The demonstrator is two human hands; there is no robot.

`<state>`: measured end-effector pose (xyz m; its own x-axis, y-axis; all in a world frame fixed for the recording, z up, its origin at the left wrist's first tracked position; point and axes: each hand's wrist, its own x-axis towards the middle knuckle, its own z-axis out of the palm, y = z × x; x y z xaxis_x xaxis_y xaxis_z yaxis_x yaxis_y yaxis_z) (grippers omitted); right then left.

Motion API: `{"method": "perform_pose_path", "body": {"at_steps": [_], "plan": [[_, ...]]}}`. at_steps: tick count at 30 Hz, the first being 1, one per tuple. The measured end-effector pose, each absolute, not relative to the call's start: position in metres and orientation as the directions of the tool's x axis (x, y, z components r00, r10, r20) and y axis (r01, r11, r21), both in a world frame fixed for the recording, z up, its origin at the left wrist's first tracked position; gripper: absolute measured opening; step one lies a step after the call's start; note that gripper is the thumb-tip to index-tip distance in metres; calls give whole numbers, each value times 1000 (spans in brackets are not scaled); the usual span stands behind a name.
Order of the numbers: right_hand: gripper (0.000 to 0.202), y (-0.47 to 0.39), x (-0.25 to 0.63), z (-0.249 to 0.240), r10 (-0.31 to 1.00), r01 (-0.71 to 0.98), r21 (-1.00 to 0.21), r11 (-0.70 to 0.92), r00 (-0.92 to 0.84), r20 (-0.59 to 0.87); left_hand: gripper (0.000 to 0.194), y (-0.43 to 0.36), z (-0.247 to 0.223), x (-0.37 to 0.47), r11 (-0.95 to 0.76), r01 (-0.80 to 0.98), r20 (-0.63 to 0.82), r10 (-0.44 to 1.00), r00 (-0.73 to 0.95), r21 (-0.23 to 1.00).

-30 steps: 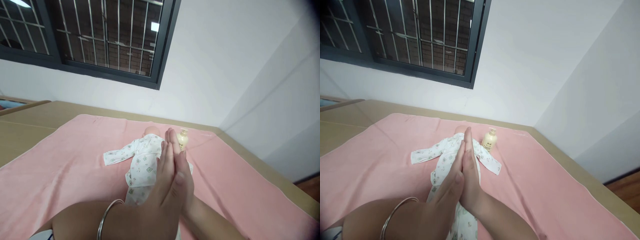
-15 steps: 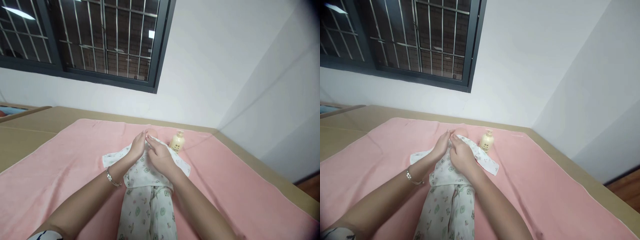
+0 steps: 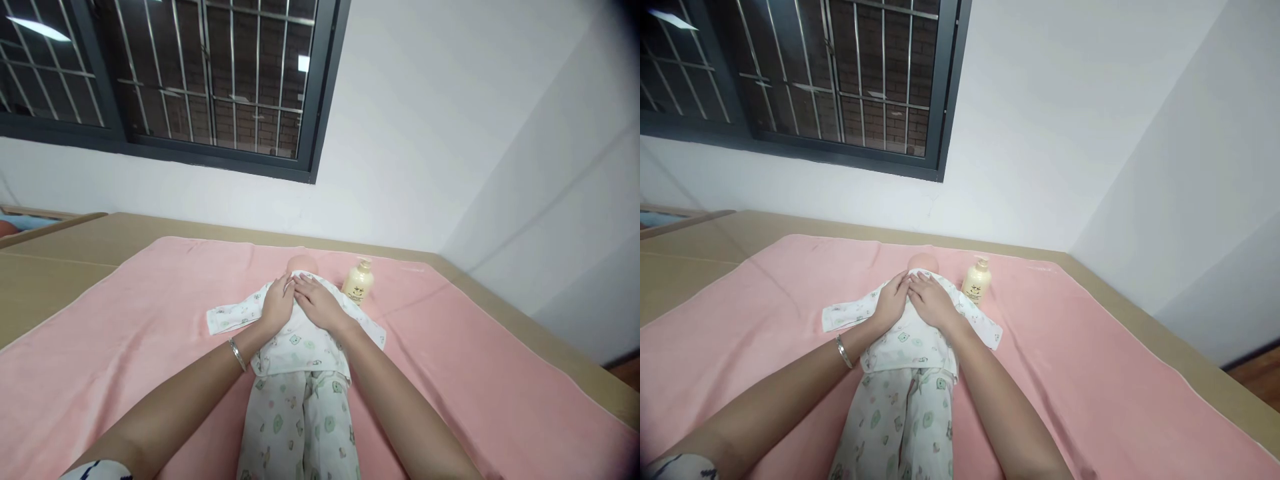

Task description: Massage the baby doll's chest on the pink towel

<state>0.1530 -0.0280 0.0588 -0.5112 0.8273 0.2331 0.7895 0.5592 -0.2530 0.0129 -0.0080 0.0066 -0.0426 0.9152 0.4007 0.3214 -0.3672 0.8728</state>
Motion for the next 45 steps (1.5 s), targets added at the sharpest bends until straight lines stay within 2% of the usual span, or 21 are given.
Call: {"method": "perform_pose_path", "body": {"at_steps": [3, 5, 7, 9, 12, 15, 18, 20, 24, 33, 37, 42, 45], "plan": [[56, -31, 151, 58, 914, 889, -238, 391, -344, 216, 35, -8, 6, 13, -383, 346, 420, 907, -36, 857], [60, -41, 141, 57, 945, 945, -161, 286, -251, 209, 32, -9, 6, 12, -387, 360, 430, 902, -44, 849], [56, -52, 131, 57, 934, 949, -69, 309, -288, 212, 31, -9, 6, 12, -390, 360, 435, 899, -47, 847], [54, -58, 125, 56, 895, 911, -31, 412, -398, 201, 30, -9, 6, 11, -399, 343, 440, 897, -47, 850], [53, -52, 129, 59, 884, 886, -117, 449, -421, 204, 30, -9, 6, 11, -403, 344, 445, 894, -48, 848], [58, -43, 138, 62, 960, 944, -211, 253, -218, 175, 31, -9, 7, 11, -403, 375, 449, 893, -40, 835], [67, -46, 137, 63, 985, 979, -171, 107, -81, 155, 32, -10, 8, 11, -412, 390, 457, 889, -25, 824], [67, -55, 131, 62, 979, 986, -110, 124, -104, 175, 32, -9, 8, 11, -406, 396, 452, 892, -26, 824], [59, -67, 121, 58, 940, 961, -40, 272, -257, 225, 32, -9, 6, 10, -404, 384, 448, 894, -28, 830], [57, -40, 138, 61, 954, 952, -147, 268, -241, 180, 36, -8, -2, 14, -423, 434, 492, 869, -54, 795], [57, -36, 139, 56, 933, 933, -164, 320, -279, 228, 37, -6, -8, 15, -401, 445, 478, 876, -71, 801], [59, -26, 153, 40, 903, 841, -353, 411, -322, 284, 36, -6, -7, 16, -364, 467, 449, 890, -80, 806], [56, -19, 161, 30, 918, 814, -464, 349, -198, 342, 35, -11, -2, 17, -378, 539, 472, 881, -40, 752]]}}
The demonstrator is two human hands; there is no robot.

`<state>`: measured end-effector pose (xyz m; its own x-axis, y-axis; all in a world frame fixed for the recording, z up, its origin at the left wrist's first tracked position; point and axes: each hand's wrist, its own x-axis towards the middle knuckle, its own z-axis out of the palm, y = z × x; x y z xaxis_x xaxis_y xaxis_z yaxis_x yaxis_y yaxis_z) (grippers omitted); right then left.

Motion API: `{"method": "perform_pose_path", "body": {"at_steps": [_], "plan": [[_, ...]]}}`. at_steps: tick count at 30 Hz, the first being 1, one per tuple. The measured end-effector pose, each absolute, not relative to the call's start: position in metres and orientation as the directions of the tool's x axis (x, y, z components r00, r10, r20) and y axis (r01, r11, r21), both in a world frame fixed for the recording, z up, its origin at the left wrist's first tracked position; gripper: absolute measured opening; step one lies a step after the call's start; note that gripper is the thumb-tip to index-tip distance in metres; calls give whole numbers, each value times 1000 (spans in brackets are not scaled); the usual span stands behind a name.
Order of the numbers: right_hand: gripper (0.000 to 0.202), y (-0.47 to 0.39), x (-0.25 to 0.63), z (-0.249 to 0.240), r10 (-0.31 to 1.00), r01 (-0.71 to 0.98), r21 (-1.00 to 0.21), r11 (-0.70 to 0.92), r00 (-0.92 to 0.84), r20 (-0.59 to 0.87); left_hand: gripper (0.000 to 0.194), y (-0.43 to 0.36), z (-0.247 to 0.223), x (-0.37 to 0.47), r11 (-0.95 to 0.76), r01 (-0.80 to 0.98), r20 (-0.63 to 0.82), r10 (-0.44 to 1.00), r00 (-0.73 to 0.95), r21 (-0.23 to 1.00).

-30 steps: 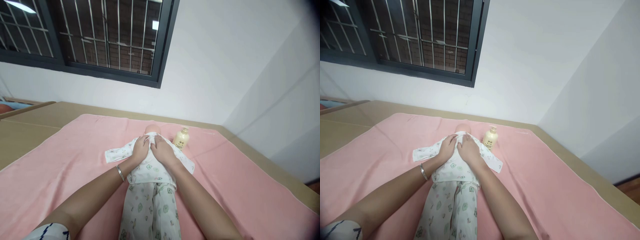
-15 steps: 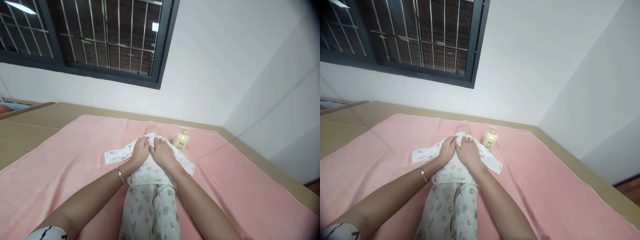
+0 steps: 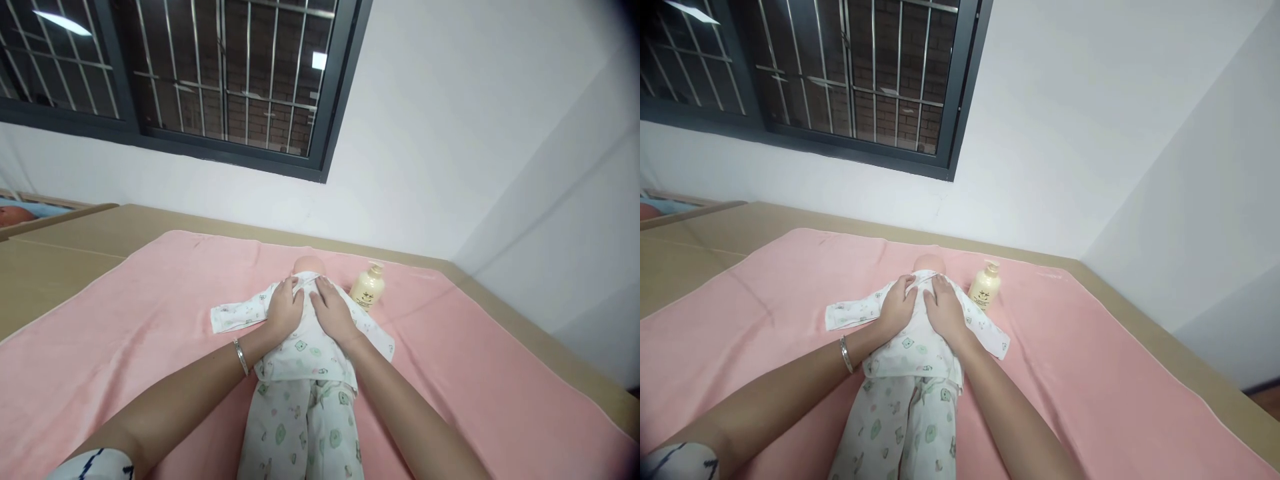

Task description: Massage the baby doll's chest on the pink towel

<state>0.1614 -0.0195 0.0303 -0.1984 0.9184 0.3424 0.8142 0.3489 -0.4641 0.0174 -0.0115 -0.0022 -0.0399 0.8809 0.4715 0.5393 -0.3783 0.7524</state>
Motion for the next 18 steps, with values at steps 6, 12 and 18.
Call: {"method": "perform_pose_path", "body": {"at_steps": [6, 12, 18], "plan": [[50, -28, 157, 33, 937, 922, -314, 225, -116, 331, 42, -26, 6, 22, -378, 768, 485, 869, 101, 517], [49, -64, 135, 44, 926, 948, -159, 276, -218, 307, 52, -12, 11, 15, -295, 801, 380, 921, 92, 521], [45, -31, 163, 42, 955, 904, -357, 236, -146, 260, 50, -34, 14, 25, -349, 841, 429, 889, 159, 413]]}}
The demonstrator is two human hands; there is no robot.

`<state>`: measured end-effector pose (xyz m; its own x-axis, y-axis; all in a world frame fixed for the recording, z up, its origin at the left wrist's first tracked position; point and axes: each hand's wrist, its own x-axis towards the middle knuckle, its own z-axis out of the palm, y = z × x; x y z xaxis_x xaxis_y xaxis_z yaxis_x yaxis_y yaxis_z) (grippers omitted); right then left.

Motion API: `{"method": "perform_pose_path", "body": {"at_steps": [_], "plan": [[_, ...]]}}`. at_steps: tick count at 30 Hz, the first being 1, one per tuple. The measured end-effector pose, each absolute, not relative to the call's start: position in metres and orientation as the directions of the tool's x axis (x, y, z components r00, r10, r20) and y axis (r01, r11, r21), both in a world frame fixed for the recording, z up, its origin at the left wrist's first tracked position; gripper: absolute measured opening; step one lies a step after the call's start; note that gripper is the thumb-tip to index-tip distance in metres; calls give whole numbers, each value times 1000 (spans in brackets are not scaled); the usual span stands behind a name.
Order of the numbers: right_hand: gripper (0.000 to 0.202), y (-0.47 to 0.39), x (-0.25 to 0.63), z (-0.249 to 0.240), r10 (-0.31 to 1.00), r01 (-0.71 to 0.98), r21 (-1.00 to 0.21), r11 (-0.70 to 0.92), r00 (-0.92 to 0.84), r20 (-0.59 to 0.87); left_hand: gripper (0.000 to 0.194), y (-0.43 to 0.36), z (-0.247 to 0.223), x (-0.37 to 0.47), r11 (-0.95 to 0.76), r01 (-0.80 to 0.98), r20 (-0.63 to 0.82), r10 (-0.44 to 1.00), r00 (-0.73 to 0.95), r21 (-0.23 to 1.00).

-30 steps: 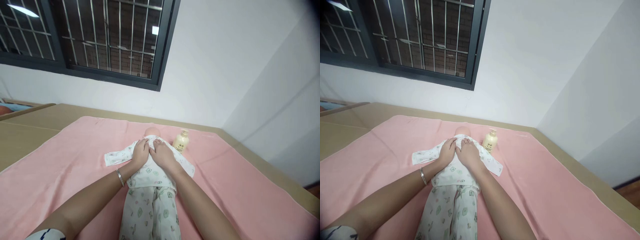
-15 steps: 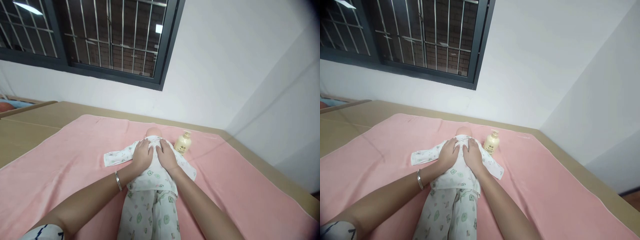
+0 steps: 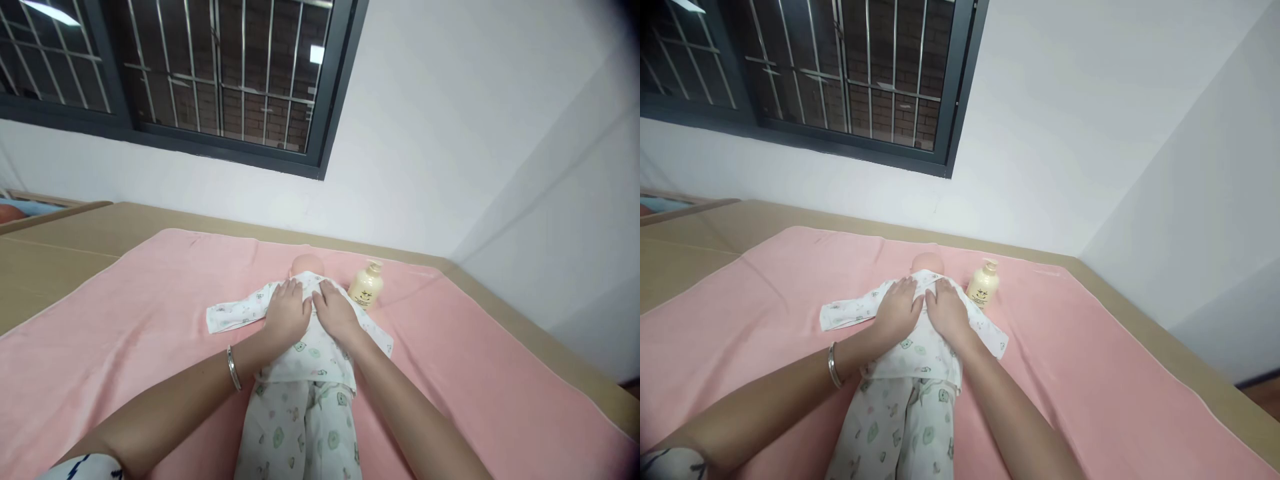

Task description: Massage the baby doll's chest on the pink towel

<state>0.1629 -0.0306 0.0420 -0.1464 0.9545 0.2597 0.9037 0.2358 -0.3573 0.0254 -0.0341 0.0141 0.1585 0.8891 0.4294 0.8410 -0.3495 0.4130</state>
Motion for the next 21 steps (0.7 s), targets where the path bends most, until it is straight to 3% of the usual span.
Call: {"method": "perform_pose_path", "body": {"at_steps": [3, 9, 16, 21], "plan": [[46, -21, 169, 41, 964, 913, -347, 214, -139, 229, 50, -43, 19, 29, -370, 826, 429, 886, 176, 426], [49, -55, 145, 47, 956, 961, -184, 207, -158, 249, 58, -29, 28, 18, -257, 810, 314, 945, 96, 527], [54, -24, 167, 40, 960, 917, -335, 218, -140, 243, 53, -34, 16, 24, -331, 832, 388, 909, 153, 446], [55, -34, 159, 36, 960, 932, -299, 204, -130, 249, 50, -32, 15, 22, -353, 820, 423, 893, 152, 451]]}}
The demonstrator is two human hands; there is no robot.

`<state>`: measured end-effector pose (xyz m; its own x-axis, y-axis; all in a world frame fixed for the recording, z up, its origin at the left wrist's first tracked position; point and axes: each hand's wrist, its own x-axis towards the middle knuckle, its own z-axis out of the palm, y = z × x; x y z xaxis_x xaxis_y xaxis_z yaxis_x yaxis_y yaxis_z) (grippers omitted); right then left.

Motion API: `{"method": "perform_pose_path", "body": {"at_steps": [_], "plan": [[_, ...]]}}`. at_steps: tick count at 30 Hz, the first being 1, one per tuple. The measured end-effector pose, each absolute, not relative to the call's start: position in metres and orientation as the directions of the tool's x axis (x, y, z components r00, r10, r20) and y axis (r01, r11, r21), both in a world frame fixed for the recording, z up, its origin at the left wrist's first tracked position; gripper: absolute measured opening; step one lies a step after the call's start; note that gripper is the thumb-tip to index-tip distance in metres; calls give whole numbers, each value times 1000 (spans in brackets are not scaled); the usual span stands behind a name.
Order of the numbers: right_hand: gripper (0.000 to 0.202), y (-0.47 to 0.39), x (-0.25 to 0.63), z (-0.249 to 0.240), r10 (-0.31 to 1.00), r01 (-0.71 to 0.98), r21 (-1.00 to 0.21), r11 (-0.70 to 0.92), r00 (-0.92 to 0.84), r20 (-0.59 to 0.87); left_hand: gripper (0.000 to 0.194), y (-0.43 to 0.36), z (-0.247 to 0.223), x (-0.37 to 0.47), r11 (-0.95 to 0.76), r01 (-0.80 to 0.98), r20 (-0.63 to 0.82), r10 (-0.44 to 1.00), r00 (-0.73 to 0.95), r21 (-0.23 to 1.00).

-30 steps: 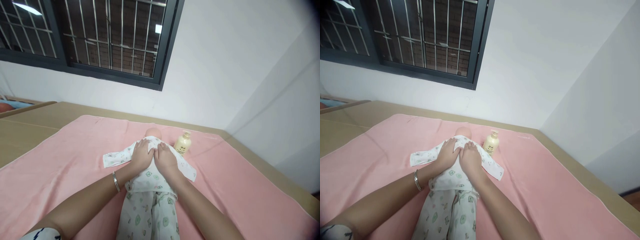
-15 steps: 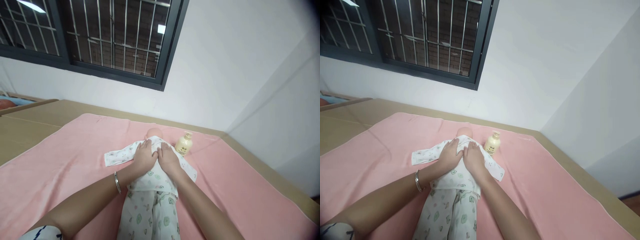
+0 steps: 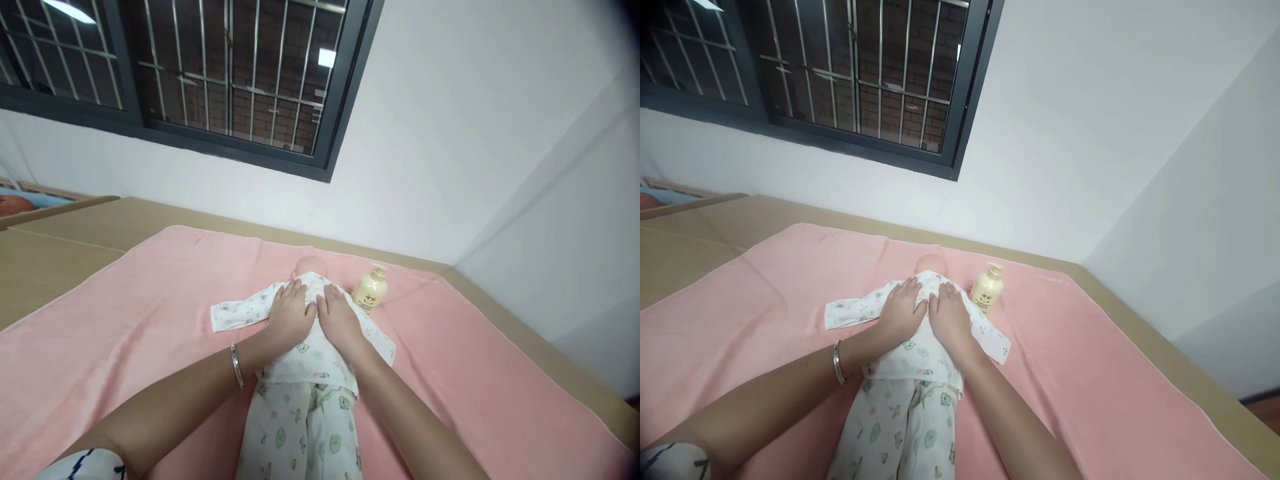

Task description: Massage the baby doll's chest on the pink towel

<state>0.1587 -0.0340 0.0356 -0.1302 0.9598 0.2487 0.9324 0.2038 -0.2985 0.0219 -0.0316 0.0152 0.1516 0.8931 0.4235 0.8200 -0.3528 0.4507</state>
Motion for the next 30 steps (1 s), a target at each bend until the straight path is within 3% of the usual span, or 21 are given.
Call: {"method": "perform_pose_path", "body": {"at_steps": [4, 11, 20, 30], "plan": [[53, -55, 145, 39, 945, 928, -269, 259, -186, 268, 47, -21, 18, 15, -347, 799, 385, 909, 159, 491], [61, -26, 171, 40, 948, 840, -443, 313, -248, 199, 48, -23, 10, 19, -347, 814, 418, 897, 143, 466], [51, -22, 183, 46, 946, 784, -535, 315, -216, 240, 47, -24, 12, 19, -355, 811, 425, 893, 147, 465], [54, -25, 185, 55, 948, 811, -493, 315, -246, 202, 43, -13, 22, 11, -350, 767, 369, 916, 159, 538]]}}
